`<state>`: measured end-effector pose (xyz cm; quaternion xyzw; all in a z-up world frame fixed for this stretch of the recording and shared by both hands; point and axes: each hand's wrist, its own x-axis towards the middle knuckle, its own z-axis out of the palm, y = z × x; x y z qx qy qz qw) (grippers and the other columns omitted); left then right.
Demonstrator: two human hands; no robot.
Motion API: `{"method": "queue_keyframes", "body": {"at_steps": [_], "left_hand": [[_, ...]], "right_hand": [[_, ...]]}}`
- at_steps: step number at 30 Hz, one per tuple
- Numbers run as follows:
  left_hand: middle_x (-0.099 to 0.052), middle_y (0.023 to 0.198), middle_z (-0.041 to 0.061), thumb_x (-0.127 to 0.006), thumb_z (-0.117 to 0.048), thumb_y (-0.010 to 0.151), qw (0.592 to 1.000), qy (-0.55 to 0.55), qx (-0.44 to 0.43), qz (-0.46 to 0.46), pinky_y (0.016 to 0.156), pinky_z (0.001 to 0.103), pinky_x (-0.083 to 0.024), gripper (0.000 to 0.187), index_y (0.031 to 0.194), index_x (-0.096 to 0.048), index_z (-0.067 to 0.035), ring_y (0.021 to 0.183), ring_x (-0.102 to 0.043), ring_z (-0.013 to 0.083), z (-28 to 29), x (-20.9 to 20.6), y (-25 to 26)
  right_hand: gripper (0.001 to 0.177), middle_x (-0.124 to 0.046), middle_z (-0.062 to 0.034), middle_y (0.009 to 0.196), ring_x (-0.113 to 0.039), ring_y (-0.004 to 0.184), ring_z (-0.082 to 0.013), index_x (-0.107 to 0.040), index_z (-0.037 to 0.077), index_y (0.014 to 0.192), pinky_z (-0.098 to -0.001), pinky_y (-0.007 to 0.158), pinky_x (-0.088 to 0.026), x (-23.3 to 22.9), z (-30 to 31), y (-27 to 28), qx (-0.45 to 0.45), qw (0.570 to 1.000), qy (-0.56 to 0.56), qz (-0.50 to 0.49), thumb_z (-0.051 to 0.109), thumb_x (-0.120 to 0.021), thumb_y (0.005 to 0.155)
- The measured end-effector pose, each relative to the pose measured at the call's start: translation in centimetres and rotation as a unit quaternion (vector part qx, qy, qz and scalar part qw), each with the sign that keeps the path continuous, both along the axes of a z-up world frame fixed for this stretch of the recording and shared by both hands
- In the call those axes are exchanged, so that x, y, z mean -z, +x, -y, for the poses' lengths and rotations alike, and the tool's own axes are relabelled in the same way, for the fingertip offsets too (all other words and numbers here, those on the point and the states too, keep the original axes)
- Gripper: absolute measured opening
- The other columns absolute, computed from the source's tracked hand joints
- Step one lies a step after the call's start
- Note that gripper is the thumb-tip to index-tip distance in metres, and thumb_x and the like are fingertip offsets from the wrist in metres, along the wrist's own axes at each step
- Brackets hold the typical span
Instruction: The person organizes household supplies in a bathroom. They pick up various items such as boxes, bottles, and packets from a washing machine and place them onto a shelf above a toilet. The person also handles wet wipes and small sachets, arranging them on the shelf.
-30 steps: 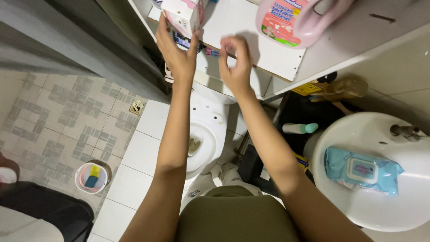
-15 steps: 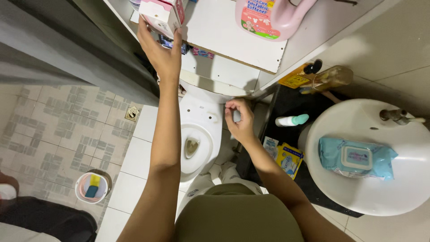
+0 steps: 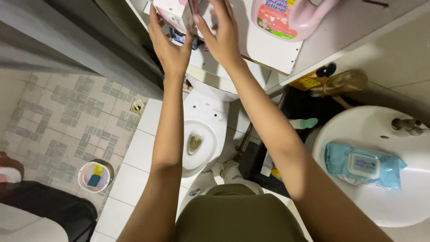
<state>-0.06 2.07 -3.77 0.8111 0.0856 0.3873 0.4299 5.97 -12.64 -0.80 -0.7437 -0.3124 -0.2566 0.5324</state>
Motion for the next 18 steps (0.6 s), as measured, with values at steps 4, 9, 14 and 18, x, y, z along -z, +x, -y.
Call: {"method": "queue_keyframes", "body": {"at_steps": [4,9,14,18], "left_hand": [[-0.047,0.149,0.019,-0.096,-0.021,0.086,1.000,-0.007,-0.001,0.020,0.099,0.040,-0.058,0.099,0.157,-0.029,-0.005,0.133,-0.057,0.0320,-0.3,0.6,0.2],[-0.056,0.144,0.010,-0.099,-0.022,0.085,1.000,-0.026,-0.008,0.000,0.098,0.038,-0.064,0.094,0.157,-0.038,-0.011,0.133,-0.061,0.0270,-0.7,1.4,0.3],[-0.057,0.141,0.010,-0.100,-0.021,0.079,0.998,-0.054,-0.017,0.008,0.093,0.036,-0.062,0.095,0.155,-0.043,-0.013,0.130,-0.063,0.0246,-0.5,0.9,0.2],[-0.061,0.139,0.009,-0.102,-0.023,0.077,0.997,-0.077,-0.011,0.007,0.092,0.037,-0.062,0.096,0.153,-0.045,-0.013,0.129,-0.065,0.0249,-0.3,0.8,0.1]], "right_hand": [[0.042,-0.074,-0.0058,0.109,-0.073,0.097,-0.0195,-0.057,0.009,0.135,-0.0334,0.078,-0.058,1.3,-1.9,3.1,-0.023,0.995,-0.006,-0.101,0.026,-0.078,0.103],[0.040,-0.072,-0.0081,0.112,-0.069,0.096,-0.0235,-0.056,0.008,0.132,-0.0364,0.075,-0.056,2.1,-1.6,3.6,0.001,0.999,-0.030,-0.039,0.018,-0.077,0.100],[0.050,-0.067,-0.0121,0.116,-0.063,0.101,-0.0290,-0.047,0.003,0.138,-0.0431,0.087,-0.054,2.8,-1.4,3.5,0.016,0.997,-0.080,-0.001,0.012,-0.075,0.098],[0.049,-0.064,-0.0131,0.117,-0.063,0.110,-0.0318,-0.042,0.004,0.136,-0.0443,0.095,-0.052,3.5,-1.4,3.6,0.005,0.995,-0.098,0.016,0.010,-0.075,0.100]]}}
